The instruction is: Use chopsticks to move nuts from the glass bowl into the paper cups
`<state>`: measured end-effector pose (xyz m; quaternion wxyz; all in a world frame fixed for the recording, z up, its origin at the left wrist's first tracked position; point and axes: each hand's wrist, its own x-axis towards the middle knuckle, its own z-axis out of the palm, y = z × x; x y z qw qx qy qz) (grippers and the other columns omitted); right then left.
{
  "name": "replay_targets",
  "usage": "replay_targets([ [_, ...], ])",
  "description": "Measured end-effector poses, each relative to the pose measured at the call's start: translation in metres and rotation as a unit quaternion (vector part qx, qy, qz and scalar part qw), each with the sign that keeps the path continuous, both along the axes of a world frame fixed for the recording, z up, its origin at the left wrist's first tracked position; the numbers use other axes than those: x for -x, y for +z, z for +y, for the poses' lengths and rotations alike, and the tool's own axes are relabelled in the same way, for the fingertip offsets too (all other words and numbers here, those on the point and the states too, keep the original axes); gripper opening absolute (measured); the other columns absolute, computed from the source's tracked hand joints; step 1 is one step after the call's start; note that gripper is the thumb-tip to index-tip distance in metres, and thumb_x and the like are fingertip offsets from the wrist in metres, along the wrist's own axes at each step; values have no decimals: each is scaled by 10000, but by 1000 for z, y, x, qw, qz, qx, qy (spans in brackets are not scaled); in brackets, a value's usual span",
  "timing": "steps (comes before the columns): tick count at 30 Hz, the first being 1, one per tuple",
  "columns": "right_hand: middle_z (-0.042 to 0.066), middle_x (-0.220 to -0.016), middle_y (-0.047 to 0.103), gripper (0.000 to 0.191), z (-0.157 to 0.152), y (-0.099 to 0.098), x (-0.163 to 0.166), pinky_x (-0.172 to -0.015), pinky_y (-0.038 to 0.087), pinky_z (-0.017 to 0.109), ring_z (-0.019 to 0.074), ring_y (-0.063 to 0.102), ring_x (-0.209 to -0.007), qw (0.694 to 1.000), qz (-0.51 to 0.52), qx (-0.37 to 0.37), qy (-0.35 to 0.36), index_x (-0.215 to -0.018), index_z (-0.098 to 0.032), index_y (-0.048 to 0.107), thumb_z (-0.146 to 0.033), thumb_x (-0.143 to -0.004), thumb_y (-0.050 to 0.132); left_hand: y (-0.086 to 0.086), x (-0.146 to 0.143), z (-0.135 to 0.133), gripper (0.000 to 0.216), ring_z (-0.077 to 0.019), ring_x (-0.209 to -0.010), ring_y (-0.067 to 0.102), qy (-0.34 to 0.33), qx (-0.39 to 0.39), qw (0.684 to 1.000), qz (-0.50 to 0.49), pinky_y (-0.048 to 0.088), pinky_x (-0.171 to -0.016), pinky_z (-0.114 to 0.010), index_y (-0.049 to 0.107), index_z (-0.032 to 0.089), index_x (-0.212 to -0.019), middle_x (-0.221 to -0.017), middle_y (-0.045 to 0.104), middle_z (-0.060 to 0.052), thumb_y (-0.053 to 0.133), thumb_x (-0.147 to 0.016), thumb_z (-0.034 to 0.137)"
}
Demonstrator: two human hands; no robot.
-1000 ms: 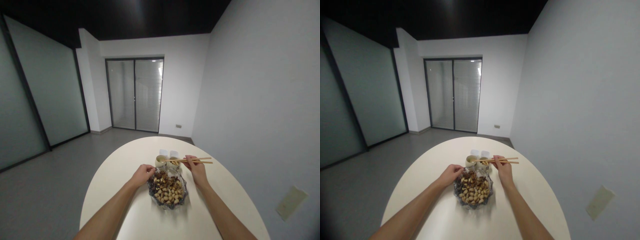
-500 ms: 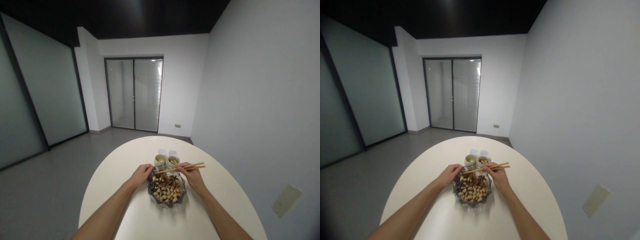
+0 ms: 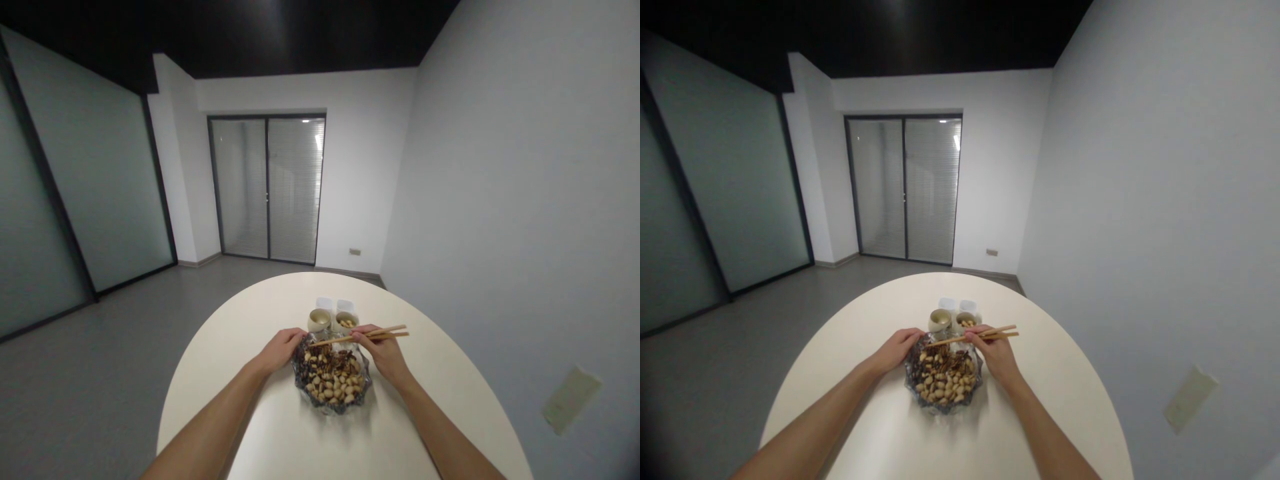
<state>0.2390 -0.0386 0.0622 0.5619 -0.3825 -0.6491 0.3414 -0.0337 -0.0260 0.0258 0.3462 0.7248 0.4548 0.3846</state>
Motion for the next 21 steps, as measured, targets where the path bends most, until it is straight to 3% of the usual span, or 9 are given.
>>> replay_targets([
  [10, 69, -792, 764, 304, 10, 3, -13, -766, 601, 409, 257, 724, -782, 999, 49, 11, -10, -786, -203, 770, -476, -665, 827, -1, 0, -1, 513, -224, -873, 624, 9, -13, 1000, 16, 456, -807, -301, 728, 149, -955, -926, 739, -68, 396, -933, 540],
  [21, 84, -816, 762, 390, 17, 3, -26, -816, 613, 464, 261, 737, -783, 989, 131, 5, -71, -817, -164, 759, -503, -643, 843, -4, 1, 1, 508, -224, -886, 628, 10, -15, 1000, 14, 458, -818, -297, 727, 158, -962, -949, 745, -65, 401, -934, 546],
])
